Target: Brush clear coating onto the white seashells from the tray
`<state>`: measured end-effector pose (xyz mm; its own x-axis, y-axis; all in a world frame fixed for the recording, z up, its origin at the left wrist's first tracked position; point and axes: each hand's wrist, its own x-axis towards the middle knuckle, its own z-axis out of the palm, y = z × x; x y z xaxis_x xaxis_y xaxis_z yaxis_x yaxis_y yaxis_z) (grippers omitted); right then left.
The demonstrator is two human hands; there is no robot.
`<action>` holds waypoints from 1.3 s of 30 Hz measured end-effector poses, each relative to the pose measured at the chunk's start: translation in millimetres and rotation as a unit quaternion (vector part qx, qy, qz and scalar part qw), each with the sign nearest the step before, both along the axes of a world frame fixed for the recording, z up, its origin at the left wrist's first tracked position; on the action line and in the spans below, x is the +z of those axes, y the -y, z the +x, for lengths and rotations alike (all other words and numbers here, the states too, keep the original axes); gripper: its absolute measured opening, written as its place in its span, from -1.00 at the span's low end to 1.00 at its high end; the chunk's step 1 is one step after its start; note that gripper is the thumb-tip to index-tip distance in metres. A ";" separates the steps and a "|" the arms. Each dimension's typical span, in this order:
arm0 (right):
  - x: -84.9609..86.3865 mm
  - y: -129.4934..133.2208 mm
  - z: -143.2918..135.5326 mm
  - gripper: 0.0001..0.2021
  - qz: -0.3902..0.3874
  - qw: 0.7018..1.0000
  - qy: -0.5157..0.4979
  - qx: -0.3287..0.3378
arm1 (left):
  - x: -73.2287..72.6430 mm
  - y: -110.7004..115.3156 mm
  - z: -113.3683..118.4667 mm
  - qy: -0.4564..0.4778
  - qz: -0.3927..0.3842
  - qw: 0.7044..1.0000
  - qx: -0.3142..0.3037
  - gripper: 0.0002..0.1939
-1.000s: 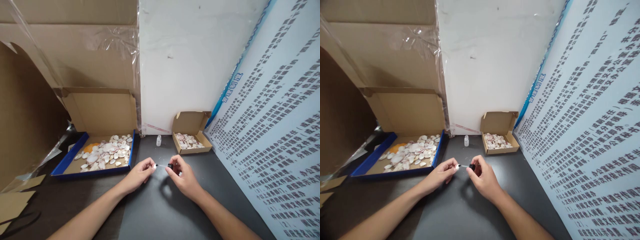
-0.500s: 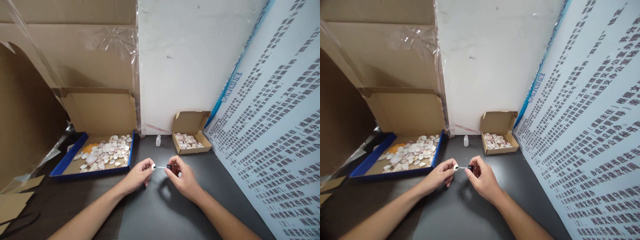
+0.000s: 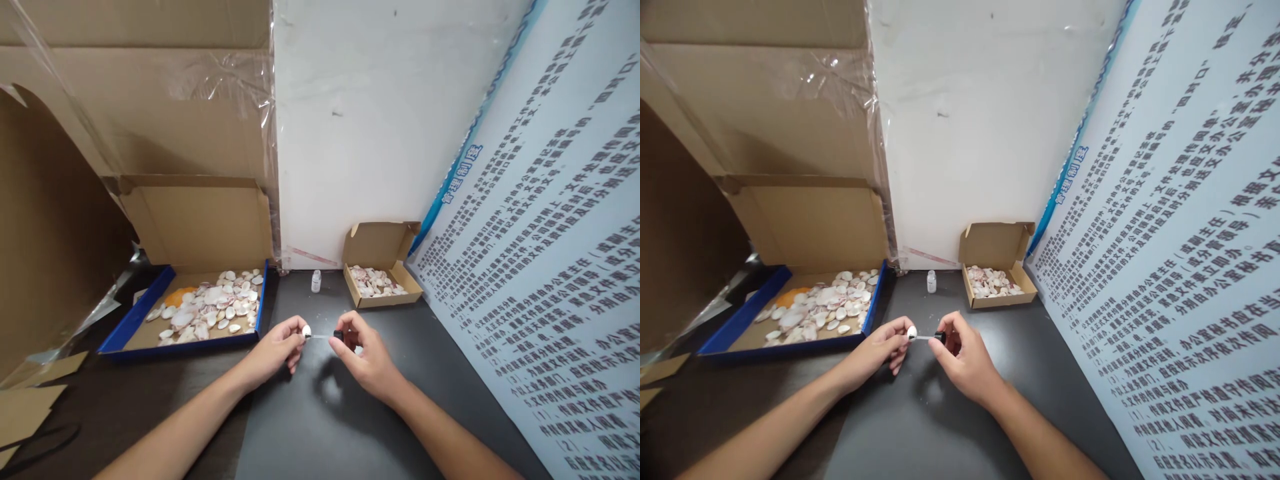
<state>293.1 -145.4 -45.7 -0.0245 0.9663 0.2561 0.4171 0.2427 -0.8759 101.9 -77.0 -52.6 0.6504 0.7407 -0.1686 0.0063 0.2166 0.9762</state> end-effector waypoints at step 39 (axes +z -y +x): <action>-1.3 0.9 -0.8 -0.84 -0.002 1.000 0.011 -0.003 | 5.1 -1.5 -4.1 0.032 -0.060 0.998 -0.007 -0.70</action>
